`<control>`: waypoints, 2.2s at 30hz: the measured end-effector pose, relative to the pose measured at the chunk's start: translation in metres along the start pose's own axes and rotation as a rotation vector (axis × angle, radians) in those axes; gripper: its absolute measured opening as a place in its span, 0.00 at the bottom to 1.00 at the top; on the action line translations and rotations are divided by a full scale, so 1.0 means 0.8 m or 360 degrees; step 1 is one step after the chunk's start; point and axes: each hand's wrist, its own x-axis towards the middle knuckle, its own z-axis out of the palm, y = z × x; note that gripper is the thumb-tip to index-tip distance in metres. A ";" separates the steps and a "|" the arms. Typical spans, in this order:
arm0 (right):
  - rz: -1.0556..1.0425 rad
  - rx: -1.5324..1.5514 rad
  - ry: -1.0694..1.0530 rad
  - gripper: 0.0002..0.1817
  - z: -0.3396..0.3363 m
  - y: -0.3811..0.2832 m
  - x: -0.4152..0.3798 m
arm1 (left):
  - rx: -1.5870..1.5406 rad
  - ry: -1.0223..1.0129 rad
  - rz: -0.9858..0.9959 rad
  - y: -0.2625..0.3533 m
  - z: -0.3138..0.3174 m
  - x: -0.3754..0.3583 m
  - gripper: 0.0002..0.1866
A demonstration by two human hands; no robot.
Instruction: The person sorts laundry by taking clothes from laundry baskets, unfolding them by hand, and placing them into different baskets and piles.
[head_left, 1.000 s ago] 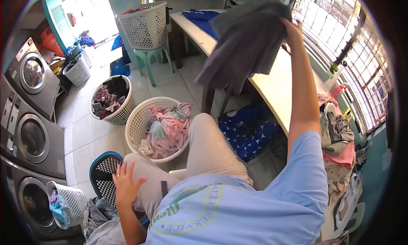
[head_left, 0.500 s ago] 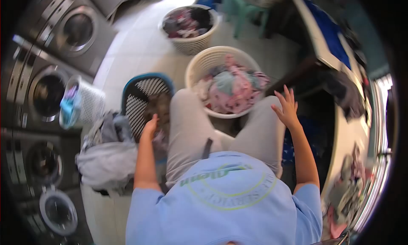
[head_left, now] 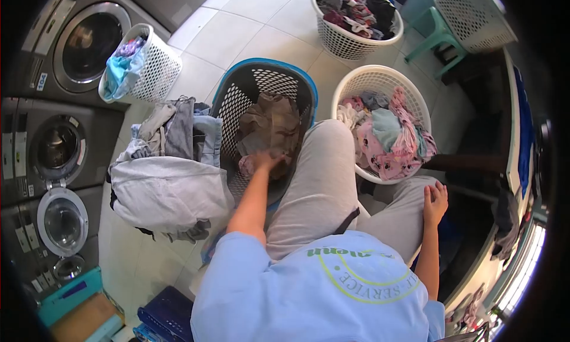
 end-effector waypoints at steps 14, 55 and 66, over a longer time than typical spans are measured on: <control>0.0208 0.0080 -0.0142 0.19 0.012 0.009 0.014 | -0.2411 0.0487 0.1086 0.173 -0.363 -0.168 0.08; -0.0103 0.2507 -0.0436 0.25 -0.237 -0.157 0.071 | -0.1172 0.0775 0.0955 0.093 -0.528 -0.266 0.13; -0.0782 0.2529 -0.0922 0.21 -0.240 -0.205 0.041 | -0.1311 -0.0444 0.1801 0.164 -0.504 -0.266 0.46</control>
